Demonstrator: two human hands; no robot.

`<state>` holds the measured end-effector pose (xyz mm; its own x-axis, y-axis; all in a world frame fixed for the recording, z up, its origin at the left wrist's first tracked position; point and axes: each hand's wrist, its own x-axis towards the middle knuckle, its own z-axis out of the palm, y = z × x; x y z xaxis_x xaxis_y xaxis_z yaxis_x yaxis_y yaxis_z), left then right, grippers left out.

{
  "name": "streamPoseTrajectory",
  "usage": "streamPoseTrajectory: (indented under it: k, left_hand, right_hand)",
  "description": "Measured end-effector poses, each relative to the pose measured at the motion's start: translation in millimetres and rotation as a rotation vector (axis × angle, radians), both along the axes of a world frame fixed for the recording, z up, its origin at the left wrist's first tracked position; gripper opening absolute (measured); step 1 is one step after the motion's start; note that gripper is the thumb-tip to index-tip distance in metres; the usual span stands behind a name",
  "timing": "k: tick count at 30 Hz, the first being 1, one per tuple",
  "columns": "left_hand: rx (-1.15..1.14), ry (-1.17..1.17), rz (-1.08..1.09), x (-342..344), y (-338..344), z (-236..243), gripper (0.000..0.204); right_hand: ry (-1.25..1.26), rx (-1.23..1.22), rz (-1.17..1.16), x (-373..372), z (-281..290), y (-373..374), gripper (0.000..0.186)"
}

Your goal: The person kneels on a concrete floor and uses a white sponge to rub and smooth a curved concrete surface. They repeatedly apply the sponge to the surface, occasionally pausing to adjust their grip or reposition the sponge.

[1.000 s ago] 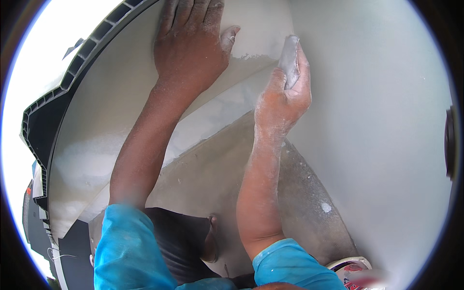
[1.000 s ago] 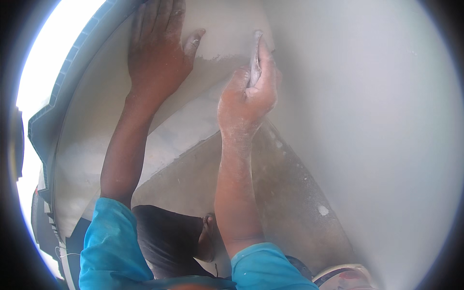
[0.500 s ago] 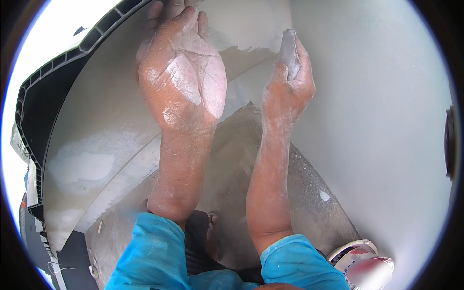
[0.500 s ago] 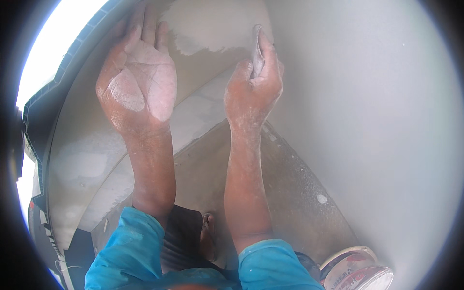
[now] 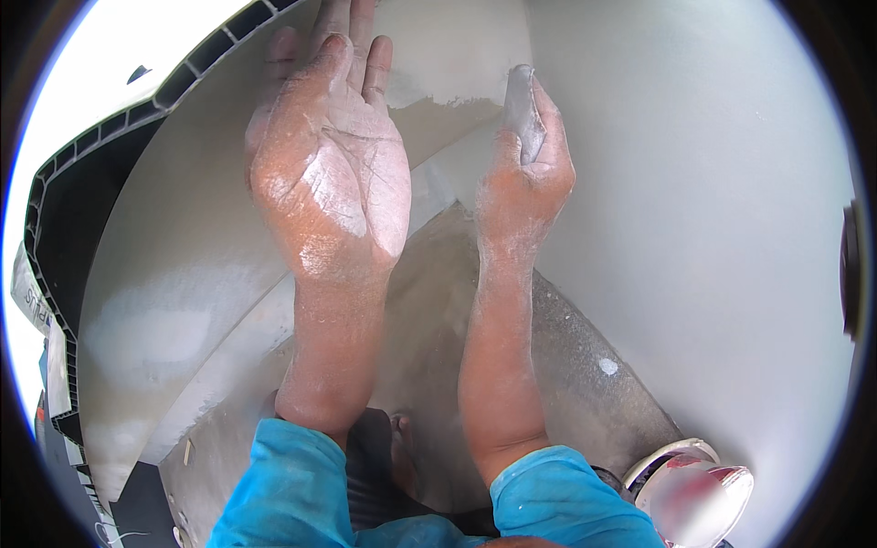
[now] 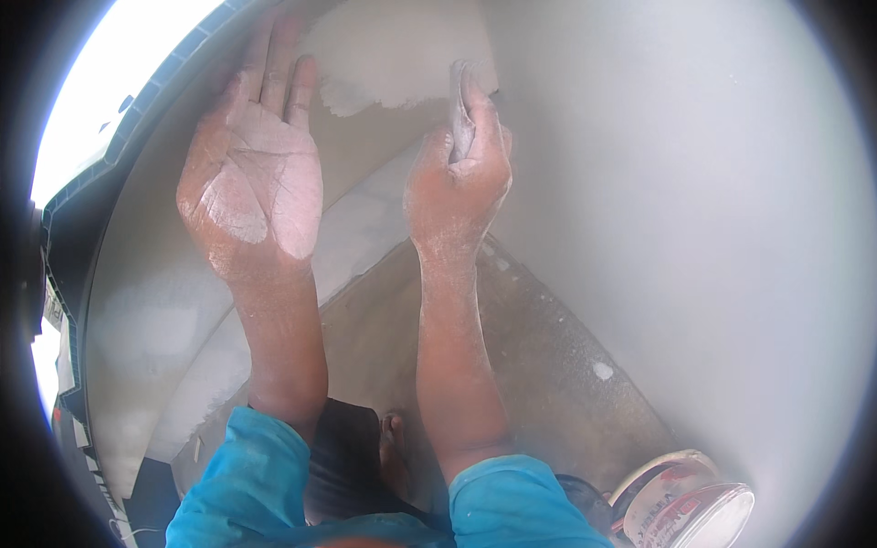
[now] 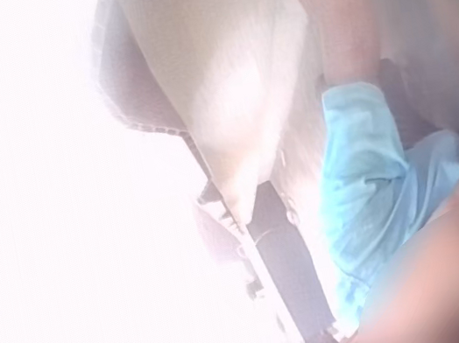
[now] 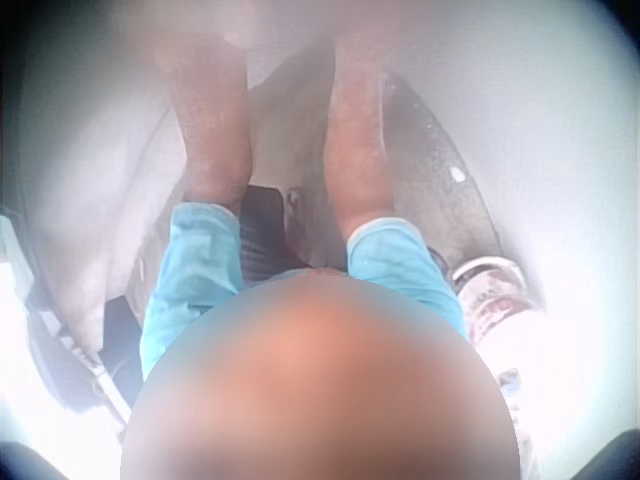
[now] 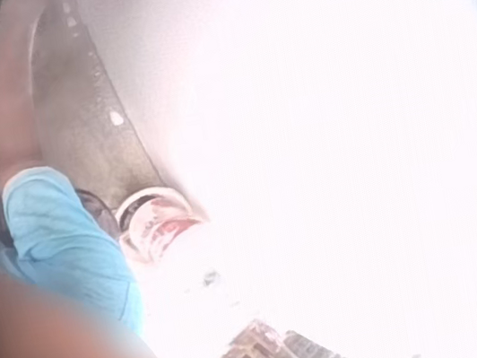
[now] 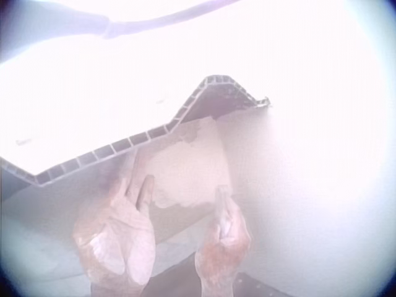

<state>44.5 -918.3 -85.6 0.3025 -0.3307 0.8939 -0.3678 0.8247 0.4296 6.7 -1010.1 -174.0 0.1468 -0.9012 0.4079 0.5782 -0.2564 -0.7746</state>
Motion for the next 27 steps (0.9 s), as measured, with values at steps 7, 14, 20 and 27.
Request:
streamPoseTrajectory:
  k: [7, 14, 20, 27]
  left_hand:
    - [0.074, 0.115, -0.153, -10.6, 7.5, 15.0, 0.049]
    - [0.236, 0.13, -0.176, -9.7, 11.3, 31.0, 0.055]
    - [0.149, 0.133, 0.015, -25.7, 20.3, 18.6, 0.071]
    - [0.573, -0.843, 1.093, -1.4, -9.6, -20.0, 0.065]
  right_hand:
    - [-0.074, -0.059, 0.008, 3.1, -0.1, 10.4, 0.045]
    - [-0.173, -0.059, 0.071, -3.0, 3.2, 9.2, 0.046]
    - [-0.102, -0.059, 0.105, -4.8, -0.8, 3.6, 0.046]
    - [-0.059, 0.017, 0.12, -6.0, -10.3, 2.0, 0.048]
